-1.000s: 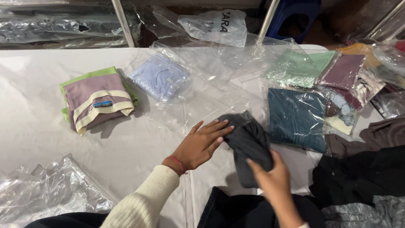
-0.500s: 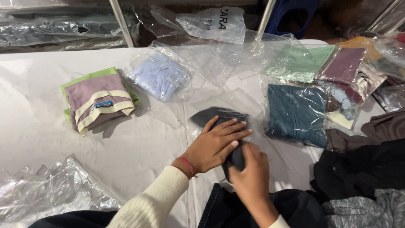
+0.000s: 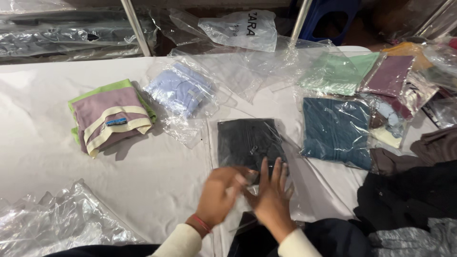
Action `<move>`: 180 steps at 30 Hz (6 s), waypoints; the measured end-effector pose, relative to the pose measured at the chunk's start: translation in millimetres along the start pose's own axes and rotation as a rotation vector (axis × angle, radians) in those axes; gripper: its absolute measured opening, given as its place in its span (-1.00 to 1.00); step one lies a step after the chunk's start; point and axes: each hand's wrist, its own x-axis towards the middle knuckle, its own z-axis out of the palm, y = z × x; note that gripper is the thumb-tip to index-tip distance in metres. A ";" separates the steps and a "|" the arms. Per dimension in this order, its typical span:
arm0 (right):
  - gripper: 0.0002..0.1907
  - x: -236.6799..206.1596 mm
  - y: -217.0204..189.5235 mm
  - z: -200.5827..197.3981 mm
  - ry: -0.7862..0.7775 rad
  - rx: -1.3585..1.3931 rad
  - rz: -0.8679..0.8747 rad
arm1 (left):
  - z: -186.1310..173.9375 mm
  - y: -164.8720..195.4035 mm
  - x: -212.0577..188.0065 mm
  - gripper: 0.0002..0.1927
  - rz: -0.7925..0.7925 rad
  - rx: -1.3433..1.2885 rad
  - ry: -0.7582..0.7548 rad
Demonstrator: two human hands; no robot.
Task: The person folds garments one at a time on a white table, smoothing and aligning each shirt or top before folding it into a compact square. Each folded garment is then wrapped in a clear plastic bag and the bagged items are stacked together on the table.
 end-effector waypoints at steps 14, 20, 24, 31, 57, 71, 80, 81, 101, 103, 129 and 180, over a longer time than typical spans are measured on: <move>0.42 71.0 -32.3 19.5 -0.259 -0.001 0.295 | 54.0 -146.9 17.3 -0.36 -0.984 -0.412 0.068; 0.39 53.7 -9.3 -4.6 -0.348 0.087 0.054 | 35.6 -130.9 22.7 -0.23 -0.811 -0.290 0.076; -0.31 -16.9 33.7 -28.2 -0.538 0.281 0.040 | 9.5 -110.8 10.0 -0.14 -0.122 0.381 0.108; -0.25 7.6 126.9 -71.2 -0.098 -0.183 -0.629 | -15.2 -93.8 -20.2 -0.40 0.613 0.774 -0.375; -0.61 94.8 161.8 10.3 -0.420 1.426 0.564 | -12.2 -92.2 41.0 -0.27 0.052 0.362 -0.342; -0.25 118.2 264.7 -193.5 0.222 1.173 0.376 | 188.1 22.9 274.3 -0.10 -0.423 -0.643 0.206; -0.13 129.0 251.5 -85.2 0.569 -0.120 0.279 | 99.4 -140.3 151.4 -0.22 -0.387 0.577 0.268; -0.17 130.7 229.2 -74.4 0.611 -0.119 0.157 | 69.1 -157.3 129.1 -0.23 -0.386 0.627 0.269; -0.49 122.3 45.7 47.1 -0.465 1.501 0.498 | 80.4 -173.8 101.0 -0.55 -0.754 -0.955 -0.034; -0.54 126.3 66.3 55.9 -0.386 1.520 0.561 | 76.1 -157.6 99.1 -0.45 -0.636 -1.021 -0.003; -0.28 128.8 -74.4 46.6 -0.434 0.203 -0.214 | -129.0 -209.0 63.1 -0.19 -0.426 1.042 0.252; -0.11 107.5 -44.9 40.3 -0.430 1.088 0.458 | -2.4 -124.3 36.2 -0.43 -0.770 0.567 0.010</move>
